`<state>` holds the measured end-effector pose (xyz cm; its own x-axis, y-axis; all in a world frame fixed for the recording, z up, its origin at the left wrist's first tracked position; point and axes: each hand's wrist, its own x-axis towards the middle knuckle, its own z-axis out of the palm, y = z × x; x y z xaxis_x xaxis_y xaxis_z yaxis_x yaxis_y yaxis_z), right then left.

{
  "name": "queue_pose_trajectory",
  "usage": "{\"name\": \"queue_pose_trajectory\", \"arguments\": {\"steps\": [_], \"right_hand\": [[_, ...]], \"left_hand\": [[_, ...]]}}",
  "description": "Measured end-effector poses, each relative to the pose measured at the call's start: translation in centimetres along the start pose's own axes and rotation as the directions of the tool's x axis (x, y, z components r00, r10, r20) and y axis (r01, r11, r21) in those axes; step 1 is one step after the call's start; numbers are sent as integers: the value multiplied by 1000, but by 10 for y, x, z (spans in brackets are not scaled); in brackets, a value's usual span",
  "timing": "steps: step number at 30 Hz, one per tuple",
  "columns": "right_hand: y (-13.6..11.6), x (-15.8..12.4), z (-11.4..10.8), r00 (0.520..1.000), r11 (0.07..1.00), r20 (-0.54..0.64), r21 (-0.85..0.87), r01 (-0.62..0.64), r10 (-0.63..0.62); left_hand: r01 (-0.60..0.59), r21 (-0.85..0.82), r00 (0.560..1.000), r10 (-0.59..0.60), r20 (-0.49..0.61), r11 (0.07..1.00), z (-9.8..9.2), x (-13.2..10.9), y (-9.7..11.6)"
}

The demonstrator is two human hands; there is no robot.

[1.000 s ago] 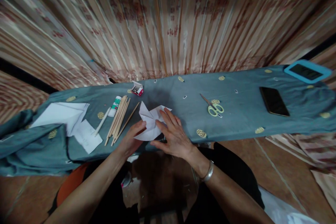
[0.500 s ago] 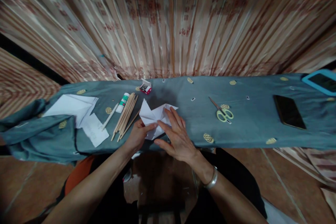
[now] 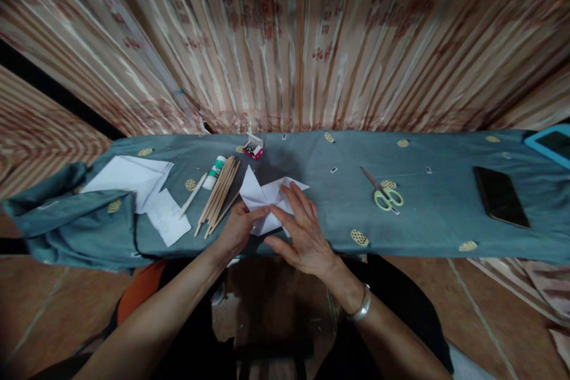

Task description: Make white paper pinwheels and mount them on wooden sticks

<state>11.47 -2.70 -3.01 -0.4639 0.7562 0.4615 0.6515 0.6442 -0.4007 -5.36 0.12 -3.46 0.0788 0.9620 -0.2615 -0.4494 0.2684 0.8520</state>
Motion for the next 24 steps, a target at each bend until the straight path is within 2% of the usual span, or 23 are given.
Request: {"name": "queue_pose_trajectory", "arguments": {"steps": [5,9,11,14,17,24], "right_hand": [[-2,3,-1,1000,1000,-13,-28,13,-14],[1,9,-10,995,1000,-95,-9,11,-12],[7,13,-14,987,999,-152,24,-42,46],[21,20,-16,948,975,-236,95,-199,216],[33,27,-11,903,945,-286,157,-287,322],[37,37,16,907,932,-247,217,-291,341]], "left_hand": [[-4,-6,1000,4,-18,1000,-2,2,1],[-15,-15,999,14,-48,1000,-5,4,5],[-10,-3,997,10,-77,1000,-7,4,7],[-14,7,992,15,-129,1000,-12,4,10],[-13,4,990,13,-140,1000,-18,2,14],[-44,7,978,45,-203,999,-32,1,33]]}}
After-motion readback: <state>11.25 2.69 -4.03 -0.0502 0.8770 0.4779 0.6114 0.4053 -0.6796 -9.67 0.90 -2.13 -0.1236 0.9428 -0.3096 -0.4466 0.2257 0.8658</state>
